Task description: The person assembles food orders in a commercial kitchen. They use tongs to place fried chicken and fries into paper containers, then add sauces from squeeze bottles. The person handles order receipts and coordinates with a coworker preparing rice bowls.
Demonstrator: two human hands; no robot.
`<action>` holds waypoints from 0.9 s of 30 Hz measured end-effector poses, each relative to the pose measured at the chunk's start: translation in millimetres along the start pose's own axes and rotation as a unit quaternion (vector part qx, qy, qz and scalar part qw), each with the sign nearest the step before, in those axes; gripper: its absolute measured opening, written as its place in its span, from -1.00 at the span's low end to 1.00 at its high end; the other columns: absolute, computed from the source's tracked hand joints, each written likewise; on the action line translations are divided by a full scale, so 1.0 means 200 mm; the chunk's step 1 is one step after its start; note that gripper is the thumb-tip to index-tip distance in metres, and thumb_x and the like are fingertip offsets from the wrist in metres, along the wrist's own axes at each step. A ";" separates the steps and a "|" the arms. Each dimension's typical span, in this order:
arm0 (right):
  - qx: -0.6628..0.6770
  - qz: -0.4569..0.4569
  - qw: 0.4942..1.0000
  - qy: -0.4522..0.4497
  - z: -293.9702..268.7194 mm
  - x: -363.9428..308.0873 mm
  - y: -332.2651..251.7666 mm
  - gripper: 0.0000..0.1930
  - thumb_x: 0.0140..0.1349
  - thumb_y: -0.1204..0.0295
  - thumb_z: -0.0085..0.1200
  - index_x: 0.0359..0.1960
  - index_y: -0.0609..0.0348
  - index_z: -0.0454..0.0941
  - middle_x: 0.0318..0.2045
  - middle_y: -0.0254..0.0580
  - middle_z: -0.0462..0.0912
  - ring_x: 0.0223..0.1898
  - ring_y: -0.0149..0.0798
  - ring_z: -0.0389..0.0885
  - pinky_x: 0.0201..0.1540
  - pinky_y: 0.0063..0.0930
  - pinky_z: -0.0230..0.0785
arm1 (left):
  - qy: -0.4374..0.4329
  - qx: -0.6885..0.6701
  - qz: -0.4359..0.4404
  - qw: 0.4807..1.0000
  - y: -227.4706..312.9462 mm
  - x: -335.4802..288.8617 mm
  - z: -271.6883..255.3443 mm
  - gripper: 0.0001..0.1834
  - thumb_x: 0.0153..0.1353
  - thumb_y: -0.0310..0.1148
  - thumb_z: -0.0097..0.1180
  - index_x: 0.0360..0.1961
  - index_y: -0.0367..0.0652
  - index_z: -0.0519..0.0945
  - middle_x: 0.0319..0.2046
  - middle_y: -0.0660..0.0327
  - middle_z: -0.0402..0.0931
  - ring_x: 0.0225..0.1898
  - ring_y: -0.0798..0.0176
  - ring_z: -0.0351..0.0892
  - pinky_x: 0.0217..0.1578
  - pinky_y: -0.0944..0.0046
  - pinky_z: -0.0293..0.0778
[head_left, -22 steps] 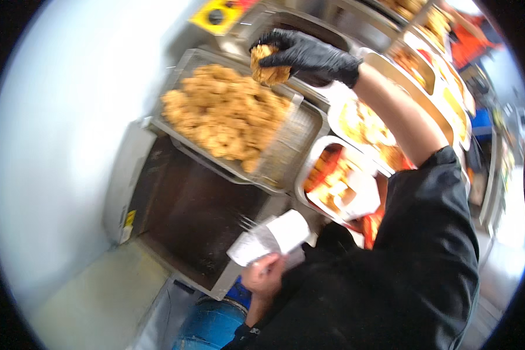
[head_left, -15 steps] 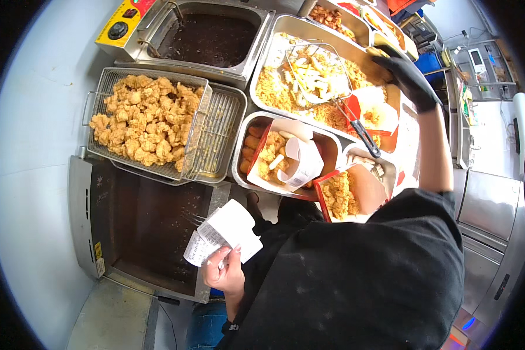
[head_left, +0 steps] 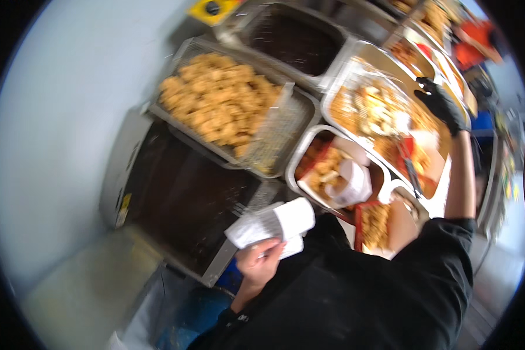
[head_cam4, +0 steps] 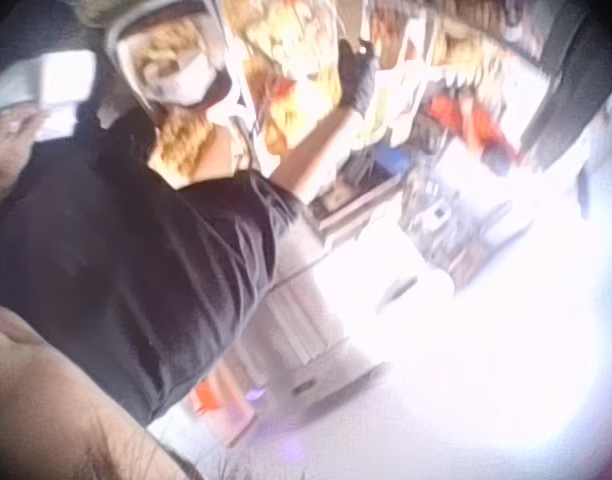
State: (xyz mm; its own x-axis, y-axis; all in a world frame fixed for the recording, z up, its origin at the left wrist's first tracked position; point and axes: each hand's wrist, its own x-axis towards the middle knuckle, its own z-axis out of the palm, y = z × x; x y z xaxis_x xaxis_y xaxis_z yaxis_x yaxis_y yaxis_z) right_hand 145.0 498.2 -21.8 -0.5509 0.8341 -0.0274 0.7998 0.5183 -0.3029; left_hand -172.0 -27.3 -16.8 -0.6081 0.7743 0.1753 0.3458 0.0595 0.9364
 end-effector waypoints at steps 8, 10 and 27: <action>0.125 -0.292 0.919 -0.235 0.46 0.45 -1.91 -0.52 0.25 0.42 0.16 0.22 0.14 0.41 0.08 0.00 0.57 0.10 -0.11 0.56 0.20 -0.30 0.40 | -0.020 -0.003 0.093 0.995 -0.03 0.06 -0.03 -0.77 -0.01 -0.53 0.46 -0.33 -0.23 0.65 -0.43 0.12 0.70 -0.42 0.29 0.73 -0.48 0.40 0.61; 0.077 -0.399 0.894 -0.191 0.74 0.53 -2.11 -0.49 0.22 0.51 0.10 0.24 0.13 0.39 0.12 0.05 0.53 0.13 -0.02 0.53 0.21 -0.23 0.40 | -0.031 0.013 0.086 0.996 -0.04 0.06 -0.06 -0.73 0.00 -0.53 0.45 -0.25 -0.22 0.65 -0.35 0.07 0.71 -0.34 0.21 0.75 -0.40 0.30 0.67; 0.260 -0.268 0.907 -0.194 1.03 0.91 -2.48 -0.44 0.23 0.35 0.06 0.32 0.01 0.36 -0.07 0.10 0.64 -0.08 -0.05 0.62 0.06 -0.26 0.47 | 0.047 -0.035 -0.024 0.998 -0.16 -0.03 -0.10 -0.78 0.04 -0.53 0.41 -0.26 -0.16 0.69 -0.28 0.04 0.71 -0.23 0.15 0.74 -0.27 0.24 0.66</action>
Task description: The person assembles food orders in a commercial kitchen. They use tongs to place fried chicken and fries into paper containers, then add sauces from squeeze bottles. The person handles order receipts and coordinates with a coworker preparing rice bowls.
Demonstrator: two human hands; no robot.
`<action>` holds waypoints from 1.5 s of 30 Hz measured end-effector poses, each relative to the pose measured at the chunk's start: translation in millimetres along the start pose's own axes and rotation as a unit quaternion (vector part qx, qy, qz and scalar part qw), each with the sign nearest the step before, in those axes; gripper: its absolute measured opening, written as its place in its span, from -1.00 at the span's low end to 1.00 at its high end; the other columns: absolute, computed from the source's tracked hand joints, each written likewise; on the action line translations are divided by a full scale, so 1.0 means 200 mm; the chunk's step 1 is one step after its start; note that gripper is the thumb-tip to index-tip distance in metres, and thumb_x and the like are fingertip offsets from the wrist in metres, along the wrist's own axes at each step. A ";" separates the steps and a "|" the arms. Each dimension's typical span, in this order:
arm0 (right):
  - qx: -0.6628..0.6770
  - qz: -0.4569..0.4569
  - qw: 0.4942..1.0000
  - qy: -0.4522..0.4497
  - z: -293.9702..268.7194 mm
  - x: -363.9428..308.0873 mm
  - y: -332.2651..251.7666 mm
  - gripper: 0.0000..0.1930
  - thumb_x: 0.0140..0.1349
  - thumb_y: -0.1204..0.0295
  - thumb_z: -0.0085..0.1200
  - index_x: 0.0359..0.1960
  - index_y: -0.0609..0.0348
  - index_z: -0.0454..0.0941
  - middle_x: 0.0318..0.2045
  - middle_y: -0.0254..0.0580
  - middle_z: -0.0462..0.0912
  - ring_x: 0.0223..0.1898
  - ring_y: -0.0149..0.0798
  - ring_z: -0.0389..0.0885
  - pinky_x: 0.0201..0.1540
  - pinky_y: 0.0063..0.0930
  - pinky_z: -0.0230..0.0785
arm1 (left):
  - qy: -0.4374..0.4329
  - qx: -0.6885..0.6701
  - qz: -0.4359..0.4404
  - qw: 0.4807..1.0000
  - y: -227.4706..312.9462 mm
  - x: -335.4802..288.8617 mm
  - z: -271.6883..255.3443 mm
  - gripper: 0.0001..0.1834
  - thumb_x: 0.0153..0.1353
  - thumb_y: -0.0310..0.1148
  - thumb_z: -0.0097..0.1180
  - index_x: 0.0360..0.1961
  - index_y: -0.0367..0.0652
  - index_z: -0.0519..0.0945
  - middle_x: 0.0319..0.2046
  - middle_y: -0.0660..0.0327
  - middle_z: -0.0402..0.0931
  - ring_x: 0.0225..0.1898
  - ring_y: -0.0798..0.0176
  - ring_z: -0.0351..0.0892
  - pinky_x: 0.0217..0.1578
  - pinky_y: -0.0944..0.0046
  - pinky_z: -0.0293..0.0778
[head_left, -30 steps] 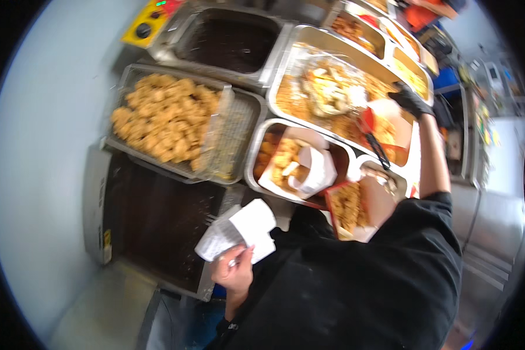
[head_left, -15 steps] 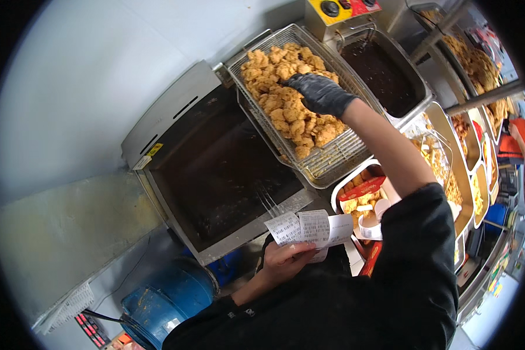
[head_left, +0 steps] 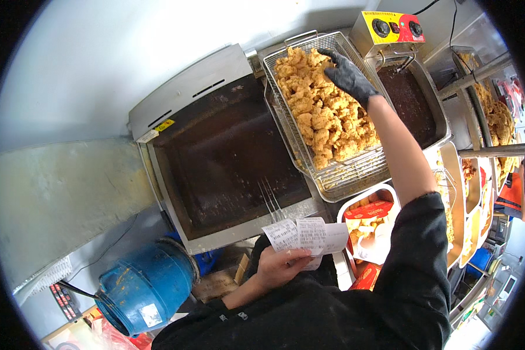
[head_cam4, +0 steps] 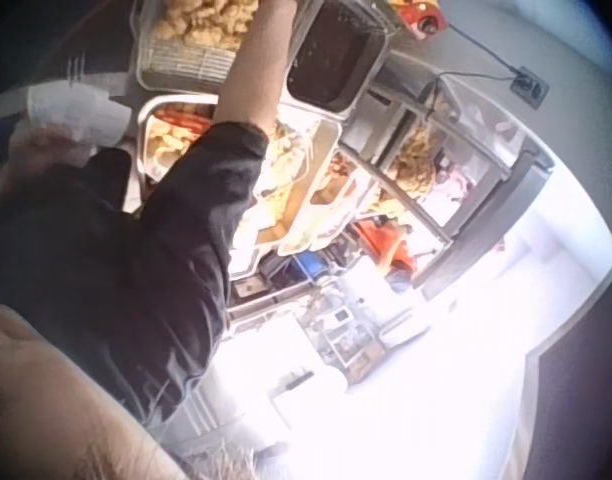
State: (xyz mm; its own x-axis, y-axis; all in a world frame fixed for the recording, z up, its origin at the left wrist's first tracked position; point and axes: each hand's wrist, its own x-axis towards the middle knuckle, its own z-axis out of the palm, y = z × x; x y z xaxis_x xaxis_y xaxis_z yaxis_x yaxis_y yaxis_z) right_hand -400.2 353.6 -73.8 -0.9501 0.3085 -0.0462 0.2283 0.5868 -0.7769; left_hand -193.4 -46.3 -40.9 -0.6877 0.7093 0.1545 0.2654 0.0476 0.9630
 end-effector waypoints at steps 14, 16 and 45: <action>-0.176 0.170 0.969 0.022 0.31 0.46 -0.17 -0.49 0.15 0.02 0.02 -0.06 0.15 0.68 -0.02 0.02 0.67 0.08 -0.01 0.62 0.13 -0.17 0.43 | 0.054 0.072 -0.034 0.995 -0.06 -0.07 -0.06 -0.74 -0.05 -0.60 0.47 -0.32 -0.25 0.65 -0.49 0.15 0.67 -0.48 0.39 0.66 -0.47 0.38 0.55; -0.158 0.153 0.975 0.015 0.27 0.43 -0.18 -0.45 0.14 -0.01 0.02 -0.06 0.21 0.67 0.01 0.07 0.64 0.09 0.02 0.61 0.16 -0.20 0.41 | 0.063 0.065 -0.054 0.994 -0.07 -0.08 -0.05 -0.73 -0.06 -0.61 0.47 -0.32 -0.25 0.64 -0.49 0.14 0.67 -0.48 0.38 0.66 -0.47 0.36 0.56; -0.003 0.638 0.757 0.145 -0.90 -3.12 0.94 -0.41 0.13 -0.13 0.16 -0.06 0.14 0.64 -0.12 -0.14 0.69 -0.06 -0.23 0.62 -0.18 -0.32 0.52 | -0.078 0.059 0.063 0.993 0.12 0.00 0.29 -0.74 0.01 -0.63 0.41 -0.29 -0.27 0.58 -0.37 0.12 0.63 -0.31 0.30 0.58 -0.26 0.26 0.53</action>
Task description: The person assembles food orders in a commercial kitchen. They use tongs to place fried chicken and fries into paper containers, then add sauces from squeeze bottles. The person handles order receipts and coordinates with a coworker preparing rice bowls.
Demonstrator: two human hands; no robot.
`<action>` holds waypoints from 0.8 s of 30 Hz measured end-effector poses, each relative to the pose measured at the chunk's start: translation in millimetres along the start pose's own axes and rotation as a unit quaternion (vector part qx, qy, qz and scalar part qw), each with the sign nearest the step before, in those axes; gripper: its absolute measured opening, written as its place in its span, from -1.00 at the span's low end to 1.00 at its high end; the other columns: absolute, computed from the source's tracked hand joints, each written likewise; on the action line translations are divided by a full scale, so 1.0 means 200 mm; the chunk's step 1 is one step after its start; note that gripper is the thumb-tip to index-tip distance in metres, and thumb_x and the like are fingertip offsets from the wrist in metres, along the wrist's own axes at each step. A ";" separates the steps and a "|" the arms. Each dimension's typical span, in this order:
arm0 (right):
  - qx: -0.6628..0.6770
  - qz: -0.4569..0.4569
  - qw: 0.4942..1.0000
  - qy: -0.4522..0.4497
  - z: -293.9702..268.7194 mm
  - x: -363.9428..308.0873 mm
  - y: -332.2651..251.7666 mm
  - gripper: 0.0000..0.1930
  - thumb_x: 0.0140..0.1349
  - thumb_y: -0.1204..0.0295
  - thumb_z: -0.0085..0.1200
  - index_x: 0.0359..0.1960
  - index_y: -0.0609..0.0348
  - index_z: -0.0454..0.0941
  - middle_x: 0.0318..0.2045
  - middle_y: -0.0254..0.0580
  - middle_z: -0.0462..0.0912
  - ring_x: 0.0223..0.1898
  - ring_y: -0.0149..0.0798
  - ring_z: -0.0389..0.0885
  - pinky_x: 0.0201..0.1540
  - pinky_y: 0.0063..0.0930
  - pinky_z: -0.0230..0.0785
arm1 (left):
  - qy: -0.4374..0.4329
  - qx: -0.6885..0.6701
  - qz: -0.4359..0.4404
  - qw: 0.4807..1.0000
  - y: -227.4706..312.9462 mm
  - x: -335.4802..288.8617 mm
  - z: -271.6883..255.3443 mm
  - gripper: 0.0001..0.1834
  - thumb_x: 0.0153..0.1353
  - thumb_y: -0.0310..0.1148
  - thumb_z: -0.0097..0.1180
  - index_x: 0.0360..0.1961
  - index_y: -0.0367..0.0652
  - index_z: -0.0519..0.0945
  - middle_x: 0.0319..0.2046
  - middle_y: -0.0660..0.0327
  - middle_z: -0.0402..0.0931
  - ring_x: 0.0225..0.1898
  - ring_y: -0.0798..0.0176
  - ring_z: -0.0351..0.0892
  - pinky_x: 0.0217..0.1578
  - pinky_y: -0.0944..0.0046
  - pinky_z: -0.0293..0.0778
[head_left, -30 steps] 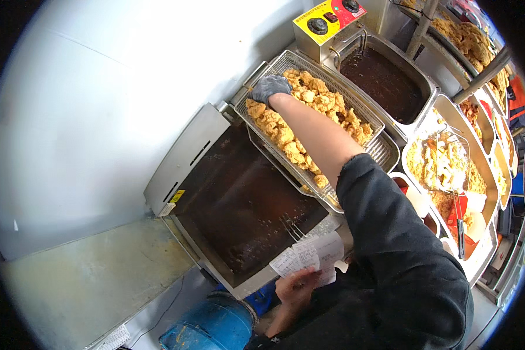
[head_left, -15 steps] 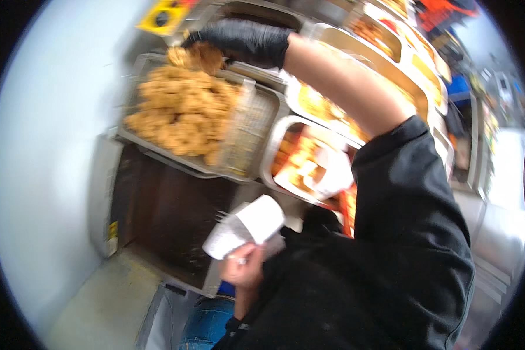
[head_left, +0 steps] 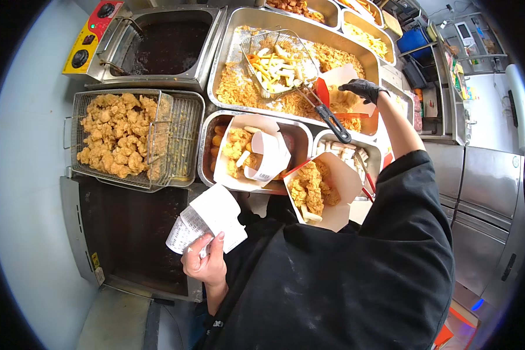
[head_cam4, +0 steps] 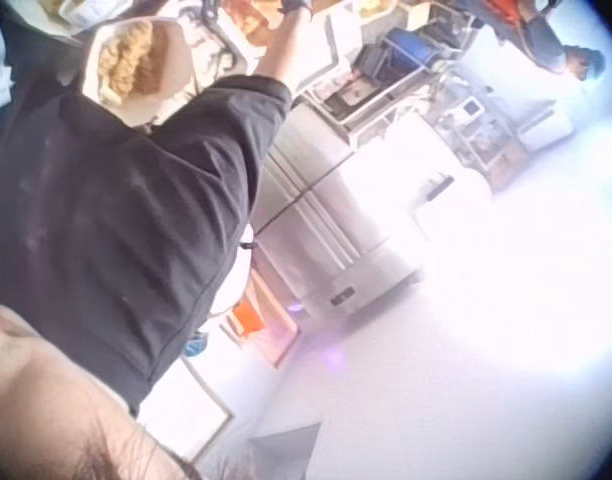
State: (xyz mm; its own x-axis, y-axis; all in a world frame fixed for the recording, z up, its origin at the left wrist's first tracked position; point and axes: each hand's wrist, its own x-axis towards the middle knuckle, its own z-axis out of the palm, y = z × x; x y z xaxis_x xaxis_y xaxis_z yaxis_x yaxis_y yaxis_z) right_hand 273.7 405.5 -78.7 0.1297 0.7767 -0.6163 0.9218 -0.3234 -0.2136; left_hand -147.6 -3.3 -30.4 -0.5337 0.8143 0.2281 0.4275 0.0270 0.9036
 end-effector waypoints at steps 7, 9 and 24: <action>-0.086 -0.288 0.936 0.186 -0.30 0.05 -0.39 -0.46 0.23 0.01 0.16 0.09 0.17 0.54 -0.12 0.04 0.68 -0.09 -0.09 0.65 0.04 -0.33 0.44 | 0.027 0.017 -0.017 0.999 -0.01 -0.01 0.00 -0.76 -0.03 -0.63 0.43 -0.35 -0.27 0.62 -0.38 0.13 0.65 -0.33 0.31 0.62 -0.31 0.30 0.54; -0.118 -0.360 0.910 0.171 -0.36 -0.16 -0.67 -0.55 0.35 0.19 0.11 0.19 0.15 0.47 -0.03 -0.09 0.64 -0.01 -0.25 0.62 0.08 -0.45 0.42 | 0.010 -0.038 -0.017 0.999 0.01 0.05 0.04 -0.73 -0.10 -0.57 0.50 -0.37 -0.23 0.65 -0.45 0.16 0.68 -0.47 0.28 0.66 -0.45 0.36 0.53; -0.251 -0.665 0.688 -0.145 1.22 -0.73 -2.56 -0.38 0.15 0.43 0.21 0.29 0.17 0.34 0.10 0.16 0.53 0.13 0.06 0.52 0.25 -0.15 0.38 | -0.037 -0.079 0.020 0.996 -0.08 0.13 -0.04 -0.80 0.06 -0.53 0.37 -0.25 -0.21 0.67 -0.36 0.10 0.71 -0.41 0.24 0.75 -0.44 0.35 0.62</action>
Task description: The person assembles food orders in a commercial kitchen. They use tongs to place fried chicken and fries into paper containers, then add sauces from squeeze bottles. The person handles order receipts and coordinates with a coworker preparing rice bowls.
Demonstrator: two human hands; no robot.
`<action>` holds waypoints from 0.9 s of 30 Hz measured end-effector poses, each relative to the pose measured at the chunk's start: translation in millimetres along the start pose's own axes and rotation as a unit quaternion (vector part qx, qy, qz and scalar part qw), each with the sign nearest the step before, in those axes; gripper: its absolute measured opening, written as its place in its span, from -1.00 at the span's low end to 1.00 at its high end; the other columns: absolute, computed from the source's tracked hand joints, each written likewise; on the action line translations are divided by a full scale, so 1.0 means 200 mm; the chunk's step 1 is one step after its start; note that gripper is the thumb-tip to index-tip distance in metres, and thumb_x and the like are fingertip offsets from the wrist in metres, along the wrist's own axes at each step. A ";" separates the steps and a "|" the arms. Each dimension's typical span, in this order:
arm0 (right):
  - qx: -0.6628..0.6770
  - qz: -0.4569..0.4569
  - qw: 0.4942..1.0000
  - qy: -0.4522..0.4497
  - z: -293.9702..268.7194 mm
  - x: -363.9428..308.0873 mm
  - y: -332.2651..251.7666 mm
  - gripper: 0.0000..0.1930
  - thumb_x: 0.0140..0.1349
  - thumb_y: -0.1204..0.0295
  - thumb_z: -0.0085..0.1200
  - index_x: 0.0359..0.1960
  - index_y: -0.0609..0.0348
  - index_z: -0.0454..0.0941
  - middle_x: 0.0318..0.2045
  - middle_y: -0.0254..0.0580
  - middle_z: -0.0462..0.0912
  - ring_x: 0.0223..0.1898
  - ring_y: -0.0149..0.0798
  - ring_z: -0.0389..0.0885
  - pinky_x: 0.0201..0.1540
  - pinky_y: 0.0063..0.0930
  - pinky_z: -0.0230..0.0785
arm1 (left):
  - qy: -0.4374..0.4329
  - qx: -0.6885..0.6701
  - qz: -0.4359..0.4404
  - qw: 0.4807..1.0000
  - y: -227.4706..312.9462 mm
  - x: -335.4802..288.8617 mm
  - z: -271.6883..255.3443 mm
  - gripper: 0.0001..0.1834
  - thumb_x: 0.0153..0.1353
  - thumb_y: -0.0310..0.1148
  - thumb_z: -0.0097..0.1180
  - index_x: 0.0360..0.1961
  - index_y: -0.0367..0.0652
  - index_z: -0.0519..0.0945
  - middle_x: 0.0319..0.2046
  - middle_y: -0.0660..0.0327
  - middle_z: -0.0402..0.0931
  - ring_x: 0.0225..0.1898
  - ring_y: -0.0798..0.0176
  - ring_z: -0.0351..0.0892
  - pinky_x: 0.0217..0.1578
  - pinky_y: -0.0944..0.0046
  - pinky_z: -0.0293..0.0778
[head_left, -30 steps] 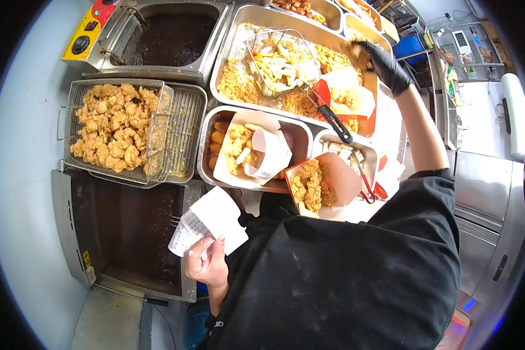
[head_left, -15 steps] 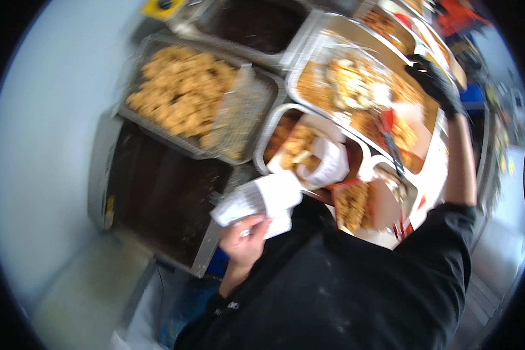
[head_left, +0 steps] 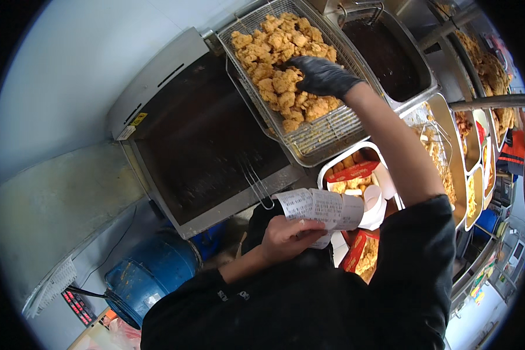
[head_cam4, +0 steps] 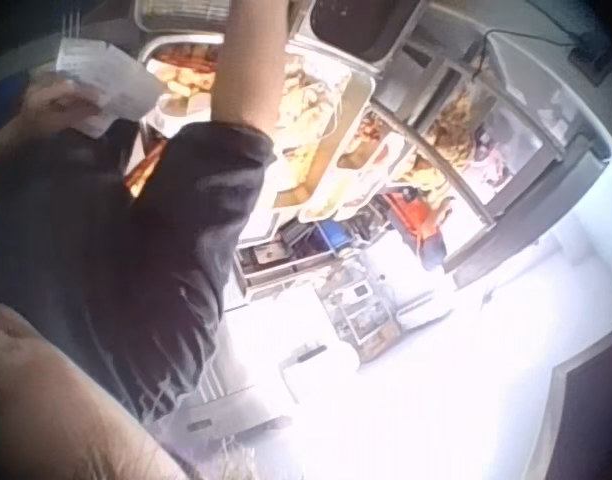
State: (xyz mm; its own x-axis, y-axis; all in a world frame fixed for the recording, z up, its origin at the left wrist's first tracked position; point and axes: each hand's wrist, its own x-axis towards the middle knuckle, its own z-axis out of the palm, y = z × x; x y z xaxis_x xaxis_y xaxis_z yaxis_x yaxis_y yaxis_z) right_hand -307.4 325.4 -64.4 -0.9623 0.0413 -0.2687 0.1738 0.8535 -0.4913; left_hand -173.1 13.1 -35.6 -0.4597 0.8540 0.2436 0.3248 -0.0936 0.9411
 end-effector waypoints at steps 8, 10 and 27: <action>-0.056 0.012 0.996 0.075 0.27 0.20 -0.12 -0.21 0.07 0.10 0.32 0.26 0.26 0.28 0.08 0.16 0.54 0.14 0.09 0.50 0.19 -0.13 0.35 | 0.011 -0.067 -0.103 0.992 -0.06 -0.05 -0.05 -0.77 0.08 -0.48 0.36 -0.20 -0.24 0.69 -0.30 0.05 0.70 -0.32 0.17 0.74 -0.32 0.29 0.63; -0.041 0.045 0.996 0.061 0.25 0.22 -0.06 -0.32 0.08 0.16 0.30 0.18 0.26 0.37 0.05 0.16 0.56 0.13 0.06 0.51 0.17 -0.13 0.38 | 0.008 -0.088 -0.121 0.989 -0.05 -0.04 -0.07 -0.77 0.09 -0.47 0.35 -0.19 -0.24 0.69 -0.27 0.06 0.70 -0.30 0.19 0.74 -0.30 0.30 0.63; 0.652 0.078 0.746 0.110 0.00 0.23 0.24 -0.54 0.32 0.14 0.06 0.16 0.10 0.48 -0.02 -0.16 0.61 -0.04 -0.21 0.60 -0.06 -0.22 0.55 | 0.037 -0.111 -0.166 0.979 -0.09 -0.08 -0.14 -0.77 0.11 -0.45 0.35 -0.19 -0.25 0.68 -0.24 0.06 0.70 -0.27 0.20 0.74 -0.26 0.30 0.62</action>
State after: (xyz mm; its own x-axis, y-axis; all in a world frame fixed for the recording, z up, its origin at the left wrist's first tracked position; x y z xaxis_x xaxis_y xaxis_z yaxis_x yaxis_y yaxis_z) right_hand -343.8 368.3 -100.6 -0.8957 0.2930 -0.3343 0.2047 -0.3957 -0.8953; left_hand -194.3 -12.6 -50.9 -0.5711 0.8174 -0.0761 -0.0374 0.0667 0.9971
